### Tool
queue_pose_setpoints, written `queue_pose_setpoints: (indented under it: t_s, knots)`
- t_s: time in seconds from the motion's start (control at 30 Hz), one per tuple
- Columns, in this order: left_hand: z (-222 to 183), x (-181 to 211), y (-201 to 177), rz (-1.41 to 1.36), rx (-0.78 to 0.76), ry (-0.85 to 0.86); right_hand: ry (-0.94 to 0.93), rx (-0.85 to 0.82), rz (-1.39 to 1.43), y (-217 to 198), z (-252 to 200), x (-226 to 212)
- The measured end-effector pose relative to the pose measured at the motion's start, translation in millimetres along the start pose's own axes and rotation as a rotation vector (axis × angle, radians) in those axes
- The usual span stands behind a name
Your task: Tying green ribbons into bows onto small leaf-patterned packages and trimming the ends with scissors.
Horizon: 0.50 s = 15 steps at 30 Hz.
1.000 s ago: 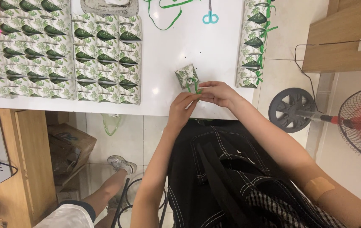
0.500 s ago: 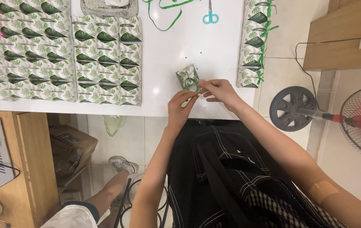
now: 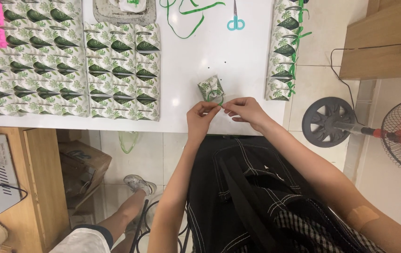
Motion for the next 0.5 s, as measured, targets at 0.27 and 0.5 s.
queue_pose_setpoints:
  t_s: [0.27,0.5]
  knots:
    - [-1.8,13.1,-5.7,0.098,0.010,0.010,0.060,-0.057,-0.075,9.2,5.0,8.6]
    - [-34.2,83.4,2.9,0.803,0.109,0.810,-0.628,0.100,-0.298,10.5,-31.7,-68.6]
Point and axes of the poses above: each hand's wrist, its own z-axis towards the middle knuckle, its own y-axis out of the palm, x = y × z, the point moved 8 cm from there along z, towards the middle knuckle, and after that the axes turned 1 degree about -z, right-handed, at the moved point
